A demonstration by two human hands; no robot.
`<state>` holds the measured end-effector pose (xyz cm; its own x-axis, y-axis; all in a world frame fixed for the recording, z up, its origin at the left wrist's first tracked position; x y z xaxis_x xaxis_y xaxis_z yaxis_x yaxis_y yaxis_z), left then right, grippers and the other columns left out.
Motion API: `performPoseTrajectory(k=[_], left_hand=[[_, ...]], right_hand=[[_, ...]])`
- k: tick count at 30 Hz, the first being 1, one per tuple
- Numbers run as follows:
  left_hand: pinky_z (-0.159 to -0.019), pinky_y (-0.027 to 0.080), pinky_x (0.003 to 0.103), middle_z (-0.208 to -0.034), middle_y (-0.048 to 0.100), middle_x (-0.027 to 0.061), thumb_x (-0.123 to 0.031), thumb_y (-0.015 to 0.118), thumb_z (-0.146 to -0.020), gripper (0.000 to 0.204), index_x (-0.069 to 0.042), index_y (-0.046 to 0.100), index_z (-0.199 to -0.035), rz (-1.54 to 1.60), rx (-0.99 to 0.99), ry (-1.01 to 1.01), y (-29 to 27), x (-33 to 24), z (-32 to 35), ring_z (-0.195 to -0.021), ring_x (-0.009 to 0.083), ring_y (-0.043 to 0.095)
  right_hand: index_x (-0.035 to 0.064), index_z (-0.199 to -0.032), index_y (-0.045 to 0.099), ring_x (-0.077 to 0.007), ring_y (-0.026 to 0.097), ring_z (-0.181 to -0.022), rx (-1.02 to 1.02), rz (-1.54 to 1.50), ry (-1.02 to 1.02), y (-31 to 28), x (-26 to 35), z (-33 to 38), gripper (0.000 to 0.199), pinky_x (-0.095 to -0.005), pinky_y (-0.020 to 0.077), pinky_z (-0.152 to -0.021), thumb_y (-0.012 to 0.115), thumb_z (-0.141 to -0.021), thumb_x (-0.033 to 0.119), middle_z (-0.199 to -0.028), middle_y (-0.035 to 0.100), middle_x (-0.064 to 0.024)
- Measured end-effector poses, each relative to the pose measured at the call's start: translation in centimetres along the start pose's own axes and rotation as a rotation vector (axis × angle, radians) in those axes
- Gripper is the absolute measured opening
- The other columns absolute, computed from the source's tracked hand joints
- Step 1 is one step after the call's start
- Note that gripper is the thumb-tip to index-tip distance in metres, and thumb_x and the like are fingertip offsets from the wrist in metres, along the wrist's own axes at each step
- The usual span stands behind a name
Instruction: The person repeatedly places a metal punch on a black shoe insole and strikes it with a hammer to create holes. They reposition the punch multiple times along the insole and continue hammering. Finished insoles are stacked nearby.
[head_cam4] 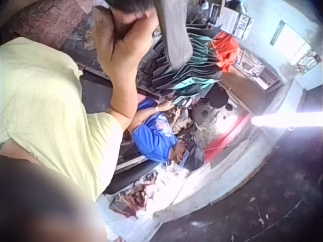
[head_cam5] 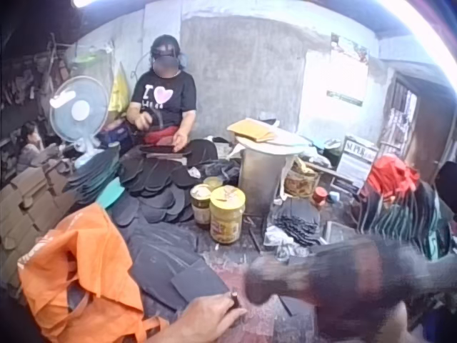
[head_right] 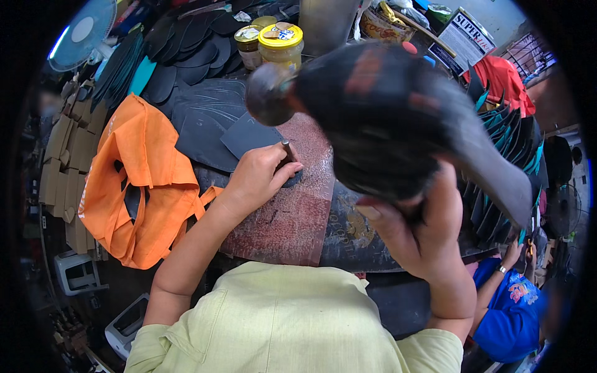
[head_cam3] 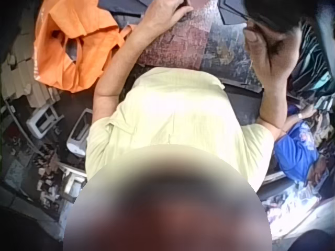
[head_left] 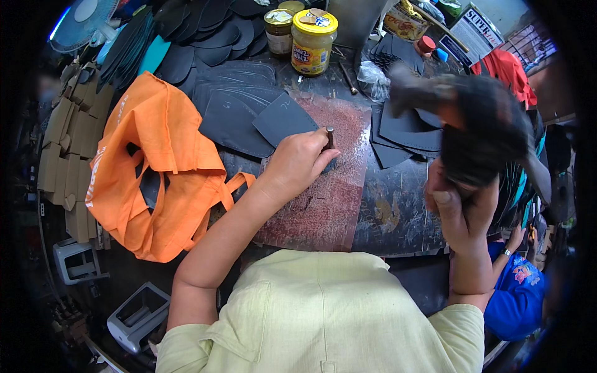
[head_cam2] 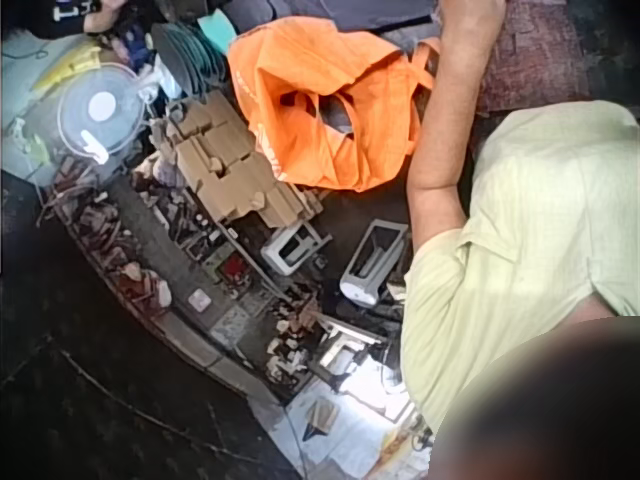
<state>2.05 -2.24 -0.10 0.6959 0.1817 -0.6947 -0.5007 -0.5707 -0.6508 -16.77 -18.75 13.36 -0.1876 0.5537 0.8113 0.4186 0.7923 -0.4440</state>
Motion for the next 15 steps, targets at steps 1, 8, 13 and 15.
performPoseTrajectory(k=[1,8,13,15], left_hand=[[-0.073,0.054,0.047,-0.086,0.069,0.0207,-0.02,0.073,-0.094,0.021,0.001,0.067,-0.095,0.0,-0.006,0.009,0.0,-0.1,0.0,-0.081,0.0428,0.068],[-0.072,0.054,0.049,-0.086,0.069,0.0203,-0.018,0.072,-0.095,0.02,0.001,0.067,-0.096,-0.035,-0.031,0.068,0.2,-0.6,0.8,-0.083,0.0414,0.069],[-0.074,0.054,0.046,-0.087,0.069,0.0207,-0.016,0.073,-0.095,0.019,0.002,0.068,-0.096,0.024,-0.004,0.018,-0.1,-0.1,0.5,-0.082,0.0417,0.068],[-0.074,0.054,0.045,-0.088,0.069,0.0205,-0.016,0.074,-0.094,0.019,0.002,0.069,-0.097,0.054,0.01,0.023,-0.1,0.0,0.4,-0.082,0.0415,0.068]], right_hand=[[-0.0029,-0.148,0.038,-0.0079,0.057,-0.068,-0.038,-0.109,-0.059,0.6,-0.5,0.2,0.057,-0.0236,0.049,-0.061,0.064,-0.098,0.004,-0.092,0.063,-0.0067],[-0.0002,-0.123,0.059,-0.0463,0.068,-0.092,0.38,0.449,0.174,0.5,-1.4,-0.7,0.041,-0.0432,0.0552,-0.078,0.078,-0.087,0.008,-0.102,0.069,-0.0256],[-0.004,-0.128,0.057,-0.0236,0.07,-0.085,0.237,0.419,0.077,-0.8,0.5,-1.1,0.044,-0.0377,0.0552,-0.077,0.074,-0.087,0.002,-0.097,0.071,-0.0133],[-0.0046,-0.141,0.046,-0.0129,0.062,-0.074,0.035,0.159,-0.029,-0.5,0.4,-0.4,0.054,-0.0265,0.0492,-0.065,0.069,-0.093,0.003,-0.096,0.066,-0.009]])
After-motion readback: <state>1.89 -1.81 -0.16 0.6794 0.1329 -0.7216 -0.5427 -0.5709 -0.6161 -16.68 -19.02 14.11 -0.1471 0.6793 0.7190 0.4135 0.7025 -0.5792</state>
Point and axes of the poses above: each hand's wrist, its own z-axis away from the middle knuckle, its own y-axis out of the palm, x = y × z, the point moved 1 cm from there along -z, towards the middle knuckle
